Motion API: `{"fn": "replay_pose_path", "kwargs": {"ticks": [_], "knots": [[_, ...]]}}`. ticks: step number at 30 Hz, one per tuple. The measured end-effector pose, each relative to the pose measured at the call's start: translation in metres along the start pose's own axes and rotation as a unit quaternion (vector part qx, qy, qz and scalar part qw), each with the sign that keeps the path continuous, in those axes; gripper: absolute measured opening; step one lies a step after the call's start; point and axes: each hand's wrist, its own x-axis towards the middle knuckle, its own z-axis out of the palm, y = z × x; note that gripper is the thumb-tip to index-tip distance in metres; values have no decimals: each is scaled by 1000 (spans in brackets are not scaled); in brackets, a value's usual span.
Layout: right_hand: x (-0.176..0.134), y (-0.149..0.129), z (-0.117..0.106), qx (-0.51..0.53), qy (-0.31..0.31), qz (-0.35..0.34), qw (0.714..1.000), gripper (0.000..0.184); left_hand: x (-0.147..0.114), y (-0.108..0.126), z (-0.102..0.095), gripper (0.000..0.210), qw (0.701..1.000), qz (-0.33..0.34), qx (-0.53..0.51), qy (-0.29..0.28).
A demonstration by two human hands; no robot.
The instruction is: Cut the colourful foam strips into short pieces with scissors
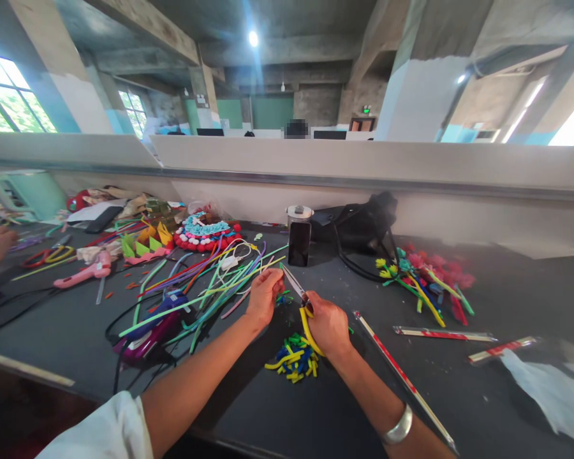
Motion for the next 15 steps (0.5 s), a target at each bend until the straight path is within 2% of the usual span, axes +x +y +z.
{"fn": "replay_pose_path", "kwargs": {"ticks": [6,15], "knots": [[-2,-1,0,22,-7,8,1000,17,0,-1,0,23,1000,9,3,-10],[3,7,2,15,-13,57,998,29,-1,0,1,21,1000,5,-15,-11]]}}
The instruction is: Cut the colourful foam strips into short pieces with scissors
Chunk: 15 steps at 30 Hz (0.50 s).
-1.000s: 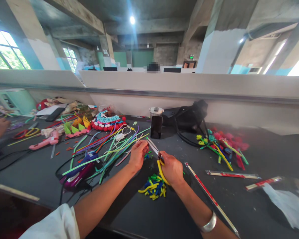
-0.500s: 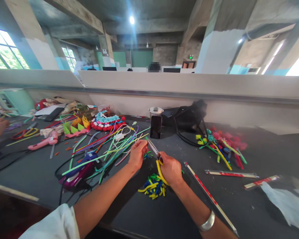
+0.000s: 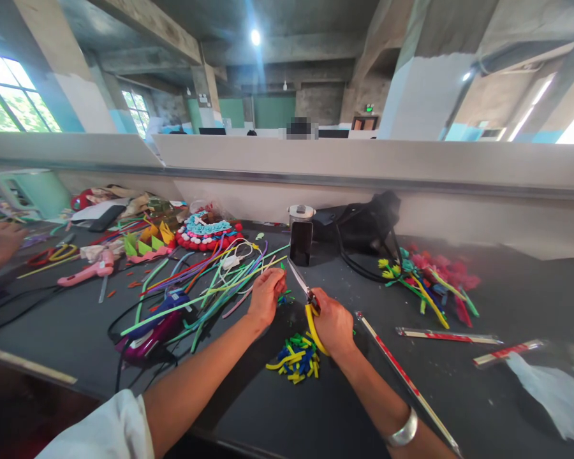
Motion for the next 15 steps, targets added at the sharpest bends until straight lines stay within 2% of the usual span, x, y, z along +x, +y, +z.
{"fn": "replay_pose_path", "kwargs": {"ticks": [15], "knots": [[-4,-6,-5,0,-12,-29,1000,22,1,-3,-2,22,1000,-6,6,-2]]}}
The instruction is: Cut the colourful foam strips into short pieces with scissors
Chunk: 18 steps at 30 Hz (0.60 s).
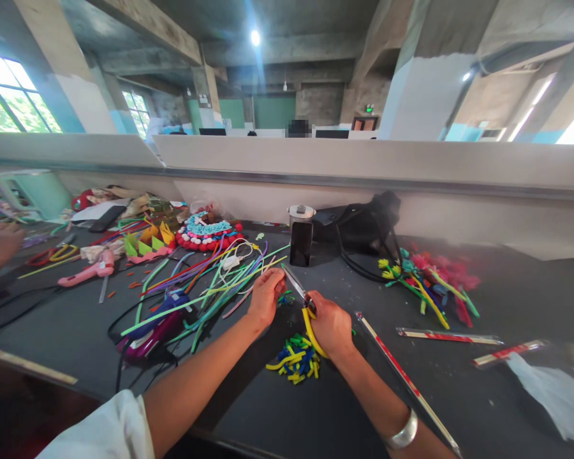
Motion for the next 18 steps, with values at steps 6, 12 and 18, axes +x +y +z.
{"fn": "replay_pose_path", "kwargs": {"ticks": [6,12,18], "knots": [[-1,-2,-1,4,-3,1,1000,19,0,0,-1,20,1000,12,6,-1],[-1,-2,0,-3,2,-5,1000,18,-1,1,0,22,1000,12,3,-5],[-2,-3,2,3,-1,-4,1000,19,-2,3,1,21,1000,9,1,-6]]}}
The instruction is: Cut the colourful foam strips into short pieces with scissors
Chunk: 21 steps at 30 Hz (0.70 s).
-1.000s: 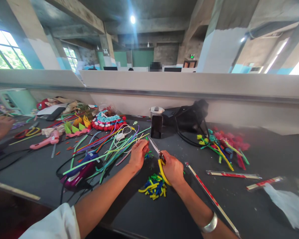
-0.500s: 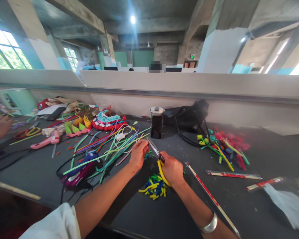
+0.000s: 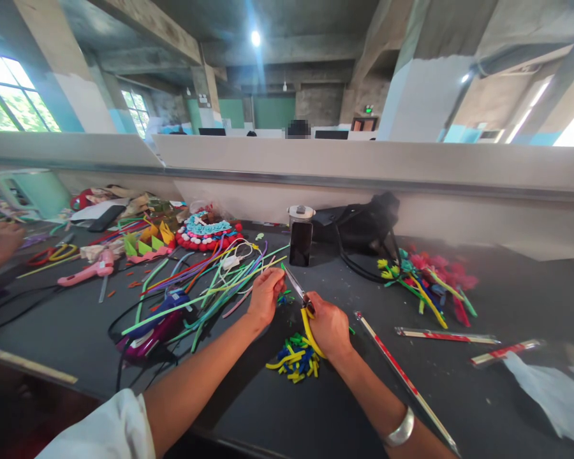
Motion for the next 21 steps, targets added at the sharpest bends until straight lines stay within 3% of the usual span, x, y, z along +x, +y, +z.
{"fn": "replay_pose_path", "kwargs": {"ticks": [21], "knots": [[0,0,1,2,-8,11,1000,18,0,0,0,21,1000,1,11,1]]}}
